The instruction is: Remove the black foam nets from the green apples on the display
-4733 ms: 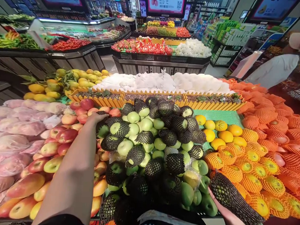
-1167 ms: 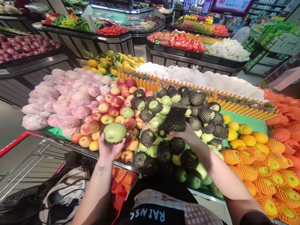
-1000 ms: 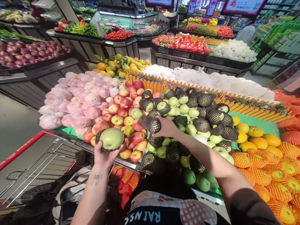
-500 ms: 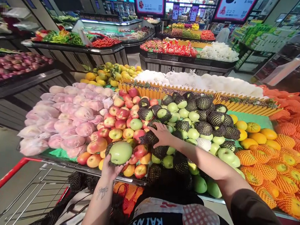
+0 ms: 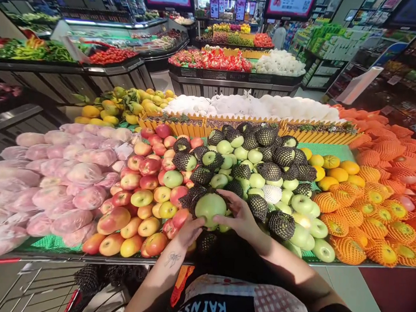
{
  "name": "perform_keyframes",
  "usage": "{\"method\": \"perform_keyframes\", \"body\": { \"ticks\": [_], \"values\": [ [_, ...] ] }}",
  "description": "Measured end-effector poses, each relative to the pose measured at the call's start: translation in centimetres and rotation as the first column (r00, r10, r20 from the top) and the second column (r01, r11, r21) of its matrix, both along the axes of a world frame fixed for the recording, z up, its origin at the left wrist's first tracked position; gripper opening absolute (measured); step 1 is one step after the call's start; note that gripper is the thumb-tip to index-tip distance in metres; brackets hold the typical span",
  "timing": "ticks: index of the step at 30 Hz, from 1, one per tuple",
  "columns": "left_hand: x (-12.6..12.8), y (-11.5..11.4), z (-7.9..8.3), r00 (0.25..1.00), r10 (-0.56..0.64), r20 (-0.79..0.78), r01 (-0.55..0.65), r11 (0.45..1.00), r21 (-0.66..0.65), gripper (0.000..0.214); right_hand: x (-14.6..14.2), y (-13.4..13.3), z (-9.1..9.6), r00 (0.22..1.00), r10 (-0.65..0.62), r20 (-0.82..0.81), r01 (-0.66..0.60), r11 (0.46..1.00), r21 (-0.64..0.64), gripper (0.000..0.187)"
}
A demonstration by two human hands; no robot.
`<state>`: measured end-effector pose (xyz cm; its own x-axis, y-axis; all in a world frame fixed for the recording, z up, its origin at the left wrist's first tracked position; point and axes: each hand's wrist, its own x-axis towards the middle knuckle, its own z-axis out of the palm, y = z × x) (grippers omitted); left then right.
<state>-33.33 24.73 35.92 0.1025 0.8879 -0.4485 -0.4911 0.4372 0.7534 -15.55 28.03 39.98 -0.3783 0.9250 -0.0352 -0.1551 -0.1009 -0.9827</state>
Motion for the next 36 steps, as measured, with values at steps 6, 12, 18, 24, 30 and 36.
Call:
{"method": "perform_keyframes", "body": {
  "ticks": [6, 12, 18, 24, 30, 36],
  "values": [
    [0.8, -0.4, -0.3, 0.991, 0.015, -0.136, 0.009, 0.985, 0.175, 0.084, 1.7, -1.3, 0.2, 0.996, -0.090, -0.028, 0.091, 0.995, 0.051, 0.068],
    [2.0, -1.4, -0.8, 0.998, 0.041, -0.040, -0.038, 0.996, 0.075, 0.078, 1.4, -0.3, 0.1, 0.968, -0.216, 0.129, 0.176, 0.948, 0.265, 0.015],
    [2.7, -1.8, -2.4, 0.979, 0.189, 0.069, -0.186, 0.981, -0.047, 0.073, 1.1, -1.7, -0.8, 0.855, -0.416, 0.309, 0.105, 0.723, 0.683, 0.018],
    [0.3, 0.5, -1.3, 0.919, 0.357, -0.168, -0.331, 0.929, 0.167, 0.068, 1.4, -2.7, -1.8, 0.843, -0.314, 0.436, -0.206, 0.561, 0.802, 0.043],
    [-9.9, 5.2, 0.9, 0.220, 0.755, -0.618, -0.449, 0.641, 0.623, 0.087, 9.0, -2.5, -0.6, 0.703, -0.549, 0.452, 0.054, 0.675, 0.735, 0.059],
    [-16.7, 7.1, -0.7, -0.062, 0.198, -0.978, -0.307, 0.929, 0.208, 0.104, 17.2, -3.8, -1.9, 0.448, -0.705, 0.549, 0.322, 0.700, 0.637, 0.029]
  ]
}}
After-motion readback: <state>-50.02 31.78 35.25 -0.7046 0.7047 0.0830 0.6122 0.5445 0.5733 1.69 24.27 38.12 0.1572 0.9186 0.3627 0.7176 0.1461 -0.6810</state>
